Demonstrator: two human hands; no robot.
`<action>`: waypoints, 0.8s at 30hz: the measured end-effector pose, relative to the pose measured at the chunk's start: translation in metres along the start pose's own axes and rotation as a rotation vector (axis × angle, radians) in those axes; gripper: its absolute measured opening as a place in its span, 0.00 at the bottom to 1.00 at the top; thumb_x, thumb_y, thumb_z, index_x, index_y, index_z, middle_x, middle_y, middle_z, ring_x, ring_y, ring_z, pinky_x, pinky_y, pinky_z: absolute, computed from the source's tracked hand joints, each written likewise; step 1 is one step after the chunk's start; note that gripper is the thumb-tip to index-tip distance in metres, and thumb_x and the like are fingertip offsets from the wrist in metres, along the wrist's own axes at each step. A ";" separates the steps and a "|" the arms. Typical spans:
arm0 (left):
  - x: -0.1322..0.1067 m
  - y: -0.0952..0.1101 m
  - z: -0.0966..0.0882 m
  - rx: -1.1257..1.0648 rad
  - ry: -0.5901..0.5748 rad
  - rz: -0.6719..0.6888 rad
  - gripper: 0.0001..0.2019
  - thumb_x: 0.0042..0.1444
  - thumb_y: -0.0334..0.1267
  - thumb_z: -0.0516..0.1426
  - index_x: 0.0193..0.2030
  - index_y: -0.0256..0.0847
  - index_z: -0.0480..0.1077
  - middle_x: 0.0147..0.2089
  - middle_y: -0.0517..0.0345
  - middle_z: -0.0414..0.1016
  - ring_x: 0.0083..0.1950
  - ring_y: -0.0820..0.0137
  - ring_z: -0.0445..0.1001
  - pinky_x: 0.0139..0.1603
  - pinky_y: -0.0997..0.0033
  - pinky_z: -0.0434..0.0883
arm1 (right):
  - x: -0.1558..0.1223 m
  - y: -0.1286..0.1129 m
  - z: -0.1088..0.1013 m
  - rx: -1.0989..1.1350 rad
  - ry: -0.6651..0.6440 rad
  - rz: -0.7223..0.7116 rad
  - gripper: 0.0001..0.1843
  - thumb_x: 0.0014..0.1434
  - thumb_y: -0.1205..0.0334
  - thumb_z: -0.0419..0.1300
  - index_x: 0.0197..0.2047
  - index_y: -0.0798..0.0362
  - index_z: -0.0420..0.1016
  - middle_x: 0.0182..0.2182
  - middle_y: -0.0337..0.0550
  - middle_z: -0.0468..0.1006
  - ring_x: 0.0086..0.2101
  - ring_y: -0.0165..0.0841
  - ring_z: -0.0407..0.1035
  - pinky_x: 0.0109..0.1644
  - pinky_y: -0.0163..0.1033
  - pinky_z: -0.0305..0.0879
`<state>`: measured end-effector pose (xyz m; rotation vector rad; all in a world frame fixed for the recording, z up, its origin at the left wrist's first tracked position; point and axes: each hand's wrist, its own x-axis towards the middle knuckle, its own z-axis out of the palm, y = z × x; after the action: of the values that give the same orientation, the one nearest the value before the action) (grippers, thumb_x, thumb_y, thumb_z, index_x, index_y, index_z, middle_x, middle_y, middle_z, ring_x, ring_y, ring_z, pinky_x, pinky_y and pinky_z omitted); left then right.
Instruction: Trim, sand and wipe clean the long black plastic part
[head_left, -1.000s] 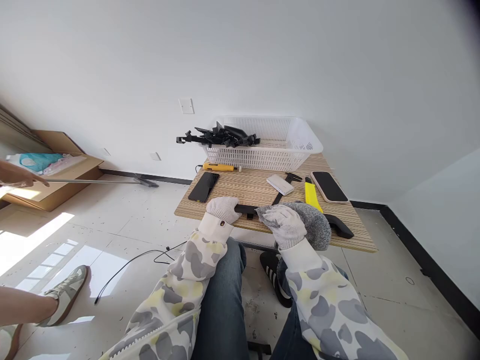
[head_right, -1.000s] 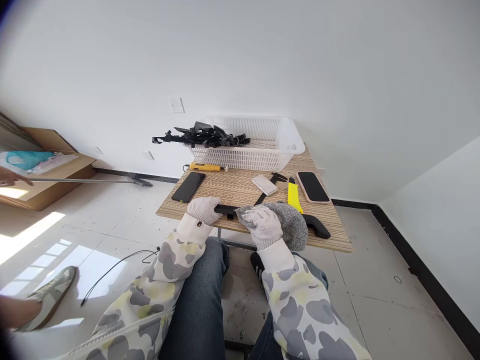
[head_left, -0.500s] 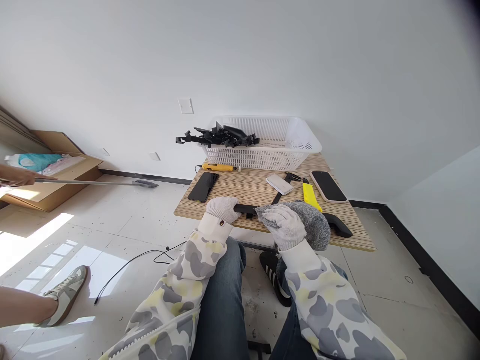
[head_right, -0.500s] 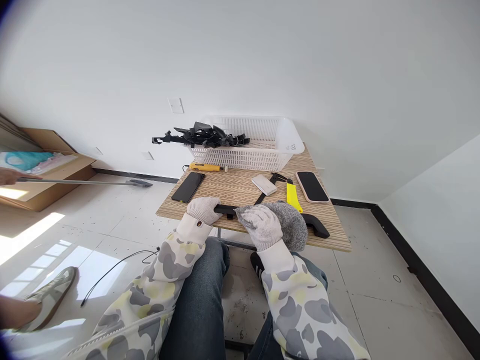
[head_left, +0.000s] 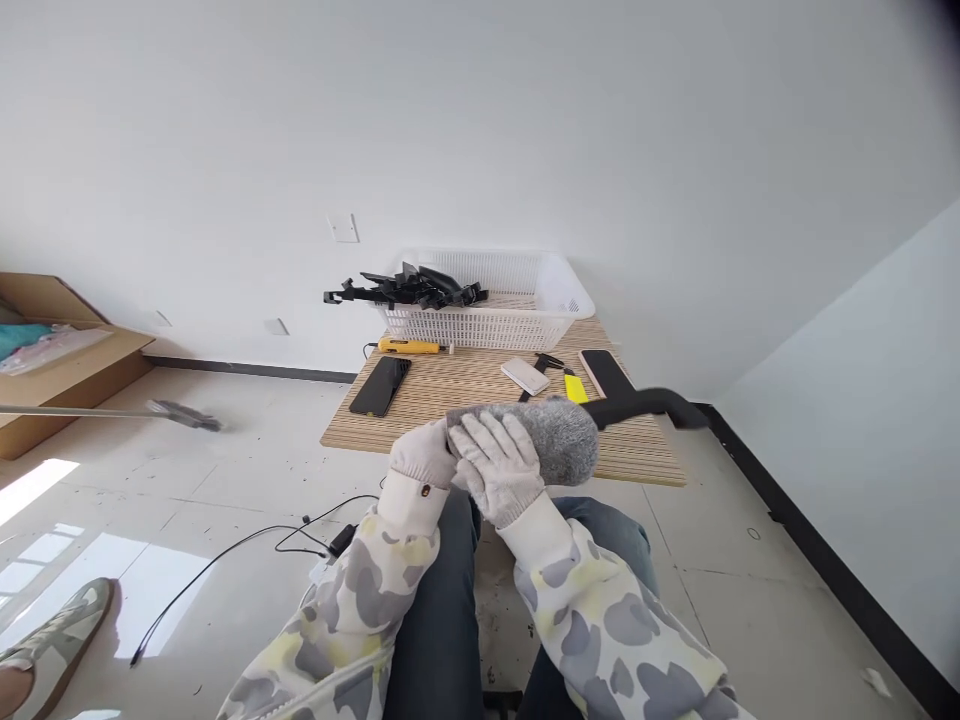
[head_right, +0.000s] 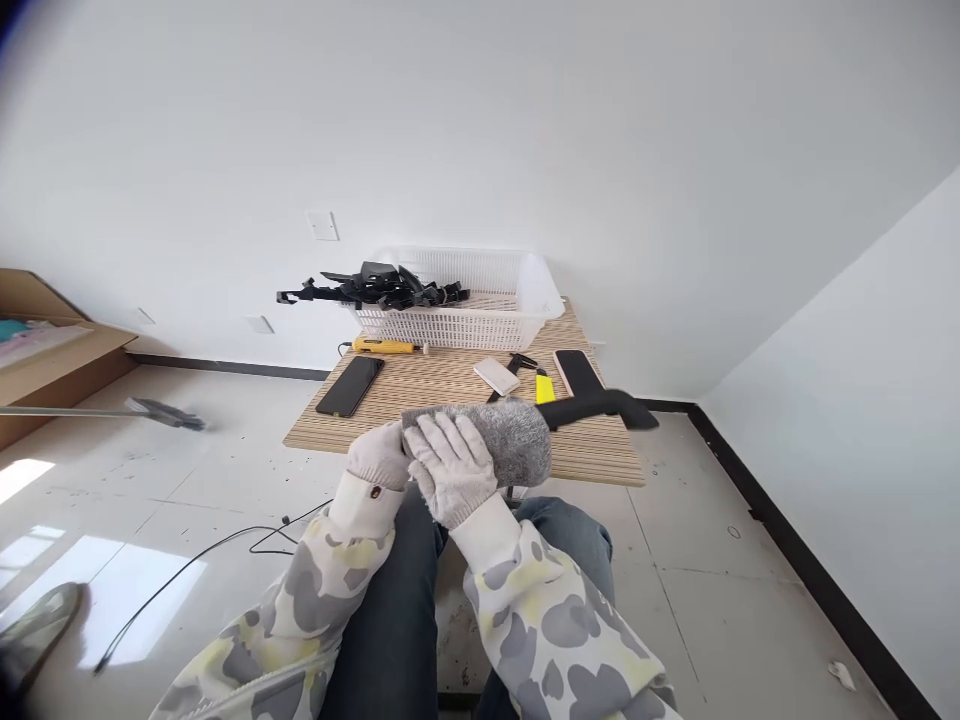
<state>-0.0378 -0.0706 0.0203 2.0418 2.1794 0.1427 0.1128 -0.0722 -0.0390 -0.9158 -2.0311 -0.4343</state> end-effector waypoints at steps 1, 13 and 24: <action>-0.005 -0.002 -0.003 -0.009 0.038 -0.041 0.12 0.61 0.46 0.55 0.44 0.47 0.76 0.45 0.51 0.83 0.47 0.58 0.81 0.42 0.65 0.71 | 0.000 0.006 -0.002 -0.044 0.052 0.031 0.25 0.69 0.57 0.53 0.67 0.46 0.70 0.62 0.42 0.76 0.64 0.43 0.66 0.75 0.54 0.47; -0.031 -0.010 -0.016 0.038 0.179 -0.122 0.12 0.60 0.48 0.55 0.38 0.45 0.75 0.38 0.50 0.81 0.42 0.57 0.81 0.37 0.65 0.66 | -0.009 0.050 -0.026 -0.111 0.137 0.067 0.22 0.68 0.52 0.59 0.63 0.40 0.76 0.61 0.43 0.77 0.65 0.46 0.65 0.73 0.59 0.51; -0.035 -0.015 -0.026 0.016 0.107 -0.078 0.10 0.58 0.46 0.56 0.38 0.44 0.74 0.38 0.52 0.82 0.44 0.56 0.81 0.39 0.66 0.68 | -0.004 0.075 -0.033 -0.004 0.089 -0.246 0.12 0.68 0.63 0.60 0.49 0.43 0.84 0.48 0.39 0.86 0.51 0.34 0.78 0.66 0.47 0.67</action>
<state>-0.0554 -0.1057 0.0446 1.9976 2.3260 0.2310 0.1880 -0.0426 -0.0249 -0.6385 -2.0683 -0.6022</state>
